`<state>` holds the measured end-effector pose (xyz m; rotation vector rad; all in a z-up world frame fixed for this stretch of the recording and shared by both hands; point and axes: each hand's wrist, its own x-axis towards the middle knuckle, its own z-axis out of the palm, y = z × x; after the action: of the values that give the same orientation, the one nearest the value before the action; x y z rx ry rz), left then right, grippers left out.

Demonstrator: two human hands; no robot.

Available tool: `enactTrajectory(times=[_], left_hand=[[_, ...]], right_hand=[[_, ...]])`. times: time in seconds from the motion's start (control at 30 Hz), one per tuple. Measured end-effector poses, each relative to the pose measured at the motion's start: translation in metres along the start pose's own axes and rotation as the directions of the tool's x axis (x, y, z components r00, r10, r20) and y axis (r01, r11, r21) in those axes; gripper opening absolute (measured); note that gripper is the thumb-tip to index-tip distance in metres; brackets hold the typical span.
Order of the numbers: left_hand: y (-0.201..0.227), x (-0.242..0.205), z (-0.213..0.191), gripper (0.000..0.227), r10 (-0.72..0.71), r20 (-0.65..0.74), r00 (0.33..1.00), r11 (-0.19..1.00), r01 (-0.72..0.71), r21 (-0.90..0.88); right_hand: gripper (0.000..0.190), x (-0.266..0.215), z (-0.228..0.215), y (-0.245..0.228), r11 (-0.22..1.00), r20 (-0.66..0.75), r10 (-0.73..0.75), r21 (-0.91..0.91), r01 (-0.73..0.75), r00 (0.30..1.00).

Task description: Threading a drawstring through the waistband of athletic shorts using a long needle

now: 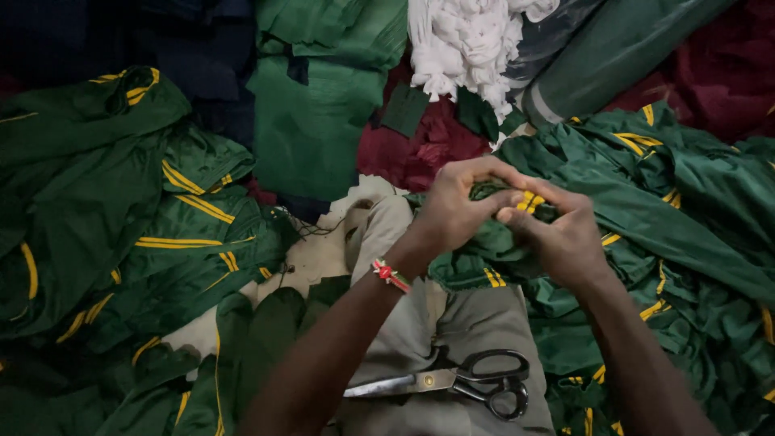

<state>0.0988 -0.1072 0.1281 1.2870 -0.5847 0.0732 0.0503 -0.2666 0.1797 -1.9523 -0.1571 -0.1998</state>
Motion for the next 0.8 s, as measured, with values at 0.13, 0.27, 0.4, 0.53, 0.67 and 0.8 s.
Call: enactTrajectory(times=[0.13, 0.27, 0.4, 0.53, 0.67, 0.8], left_hand=[[0.029, -0.022, -0.013, 0.055, -0.059, 0.090, 0.994, 0.998, 0.058, 0.009], [-0.005, -0.024, -0.035, 0.057, -0.039, -0.066, 0.997, 0.981, 0.051, 0.187], [0.009, -0.038, -0.034, 0.043, -0.139, -0.037, 0.990, 0.990, 0.140, 0.008], [0.004, -0.044, -0.032, 0.024, -0.084, -0.069, 0.994, 0.982, 0.095, 0.164], [0.022, -0.050, -0.027, 0.017, -0.132, -0.126, 0.983, 0.991, 0.131, -0.021], [0.052, -0.045, -0.028, 0.012, -0.117, -0.076, 0.990, 0.993, 0.116, -0.021]], right_hand=[[0.018, 0.000, 0.006, 0.016, 0.959, -0.143, 0.174, 0.248, -0.135, 0.974], [0.020, 0.005, 0.001, 0.056, 0.960, -0.196, 0.165, 0.258, -0.111, 0.967], [0.007, 0.015, 0.000, 0.087, 0.957, -0.259, 0.150, 0.280, -0.075, 0.954], [0.007, 0.013, 0.011, 0.075, 0.965, -0.245, 0.082, 0.261, -0.016, 0.966], [0.016, -0.005, 0.013, 0.013, 0.994, -0.011, 0.002, 0.108, -0.001, 1.000], [0.025, -0.008, 0.014, 0.032, 0.983, 0.036, 0.056, 0.174, -0.061, 0.998]])
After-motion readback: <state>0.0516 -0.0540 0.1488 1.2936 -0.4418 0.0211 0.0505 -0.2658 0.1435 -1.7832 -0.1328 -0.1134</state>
